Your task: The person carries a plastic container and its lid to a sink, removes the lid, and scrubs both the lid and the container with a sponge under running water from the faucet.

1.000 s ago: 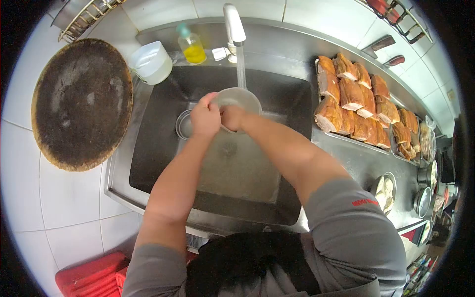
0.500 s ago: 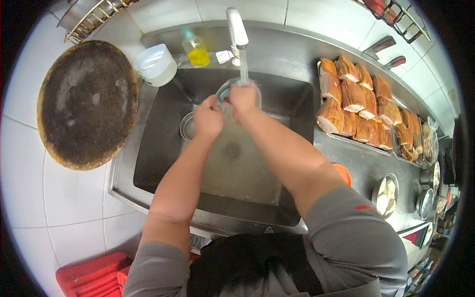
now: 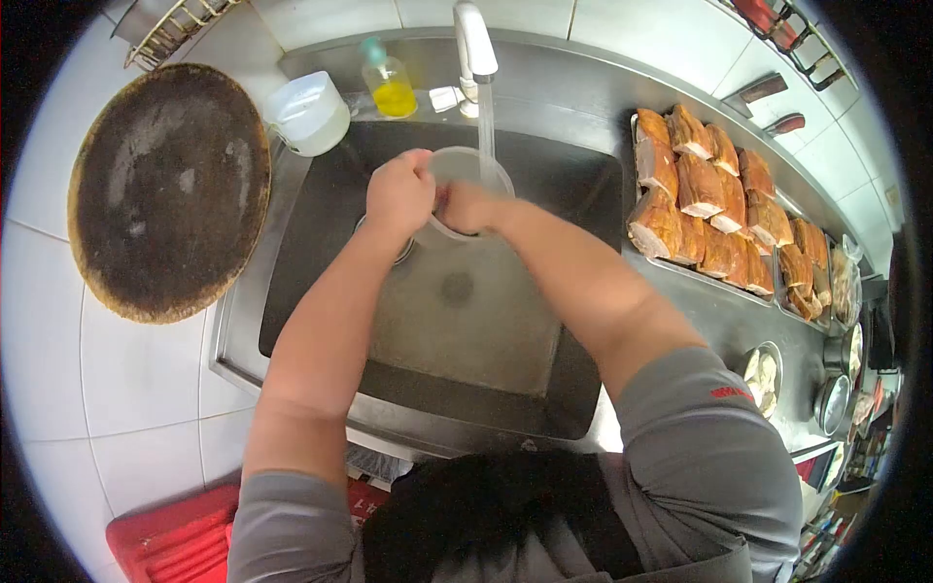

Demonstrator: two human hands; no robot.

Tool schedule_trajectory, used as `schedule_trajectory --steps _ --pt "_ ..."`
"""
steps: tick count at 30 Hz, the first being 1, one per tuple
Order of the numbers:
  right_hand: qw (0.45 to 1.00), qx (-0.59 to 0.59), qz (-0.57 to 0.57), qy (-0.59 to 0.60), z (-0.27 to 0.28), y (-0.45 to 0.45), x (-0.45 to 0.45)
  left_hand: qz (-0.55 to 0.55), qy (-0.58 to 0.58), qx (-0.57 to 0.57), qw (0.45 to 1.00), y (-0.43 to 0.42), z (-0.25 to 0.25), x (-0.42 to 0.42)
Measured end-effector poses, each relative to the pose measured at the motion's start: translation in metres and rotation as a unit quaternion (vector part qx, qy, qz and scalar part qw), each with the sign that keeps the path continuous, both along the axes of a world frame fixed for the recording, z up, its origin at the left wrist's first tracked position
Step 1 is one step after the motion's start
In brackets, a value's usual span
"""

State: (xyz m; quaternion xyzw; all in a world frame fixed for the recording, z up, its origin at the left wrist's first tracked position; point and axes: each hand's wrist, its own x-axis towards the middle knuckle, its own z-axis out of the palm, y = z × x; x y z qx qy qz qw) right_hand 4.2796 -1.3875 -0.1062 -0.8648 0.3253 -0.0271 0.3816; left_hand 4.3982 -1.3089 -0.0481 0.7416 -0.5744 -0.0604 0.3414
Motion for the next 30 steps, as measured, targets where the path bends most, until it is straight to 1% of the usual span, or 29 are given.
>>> schedule_trajectory --steps 1,2,5,6,9,10,12,14,15,16,18,21,22,23,24,25,26,27,28,30 --pt "0.993 0.086 -0.075 -0.017 0.014 -0.017 0.003 0.015 0.008 0.0 1.0 -0.005 -0.001 0.001" --pt "0.973 0.17 -0.15 -0.036 0.035 -0.03 0.004 0.028 0.016 -0.001 0.999 -0.01 -0.001 0.001" --pt "0.944 0.268 -0.172 -0.092 0.049 -0.07 0.02 0.073 0.031 -0.019 0.997 -0.026 -0.003 0.0" --pt "0.952 0.268 -0.132 -0.069 0.064 -0.072 0.015 0.094 0.035 -0.029 0.995 -0.032 -0.003 0.002" --pt "0.971 0.199 -0.092 -0.099 0.047 -0.097 0.032 0.107 0.012 -0.055 0.993 -0.045 -0.005 0.009" --pt "0.979 0.163 -0.113 -0.053 0.042 -0.104 0.038 0.117 0.006 -0.059 0.991 -0.048 -0.006 0.009" --pt "0.983 0.092 -0.155 0.034 0.068 -0.094 0.047 0.136 -0.014 -0.067 0.988 -0.051 -0.002 0.01" --pt "0.991 0.013 -0.107 0.079 0.094 -0.083 0.05 0.132 0.018 -0.041 0.99 -0.051 0.004 0.014" --pt "0.991 -0.007 -0.098 0.09 0.094 -0.082 0.052 0.129 0.034 -0.026 0.991 -0.05 0.005 0.015" --pt "0.991 -0.027 -0.089 0.1 0.095 -0.082 0.053 0.128 0.026 -0.031 0.991 -0.051 0.003 0.017" --pt "0.989 -0.031 -0.102 0.099 0.085 -0.089 0.056 0.124 0.011 -0.038 0.991 -0.051 0.0 0.02" --pt "0.989 0.141 -0.051 -0.016 0.055 -0.099 0.051 0.116 0.017 -0.037 0.992 -0.048 0.003 0.022" --pt "0.964 0.253 -0.035 -0.067 0.048 -0.099 0.045 0.118 0.014 -0.037 0.992 -0.048 0.001 0.024" --pt "0.925 0.361 -0.02 -0.119 0.043 -0.091 0.036 0.118 0.01 -0.036 0.992 -0.048 -0.003 0.028" --pt "0.87 0.464 -0.004 -0.169 0.042 -0.079 0.026 0.119 0.006 -0.036 0.992 -0.049 -0.007 0.032" --pt "0.934 0.323 0.052 -0.142 0.04 -0.069 0.015 0.111 0.046 -0.003 0.993 -0.051 -0.01 0.037" --pt "0.973 0.173 0.106 -0.112 0.047 -0.055 0.004 0.103 0.085 0.03 0.991 -0.054 -0.012 0.044" --pt "0.984 0.019 0.157 -0.079 0.054 -0.038 -0.005 0.097 0.124 0.064 0.986 -0.054 -0.012 0.048" --pt "0.981 -0.103 0.167 -0.006 0.059 -0.021 -0.011 0.081 0.154 0.12 0.977 -0.048 -0.004 0.043" --pt "0.978 -0.092 0.183 -0.027 0.058 -0.024 -0.023 0.046 0.215 0.228 0.949 -0.035 0.02 0.029"
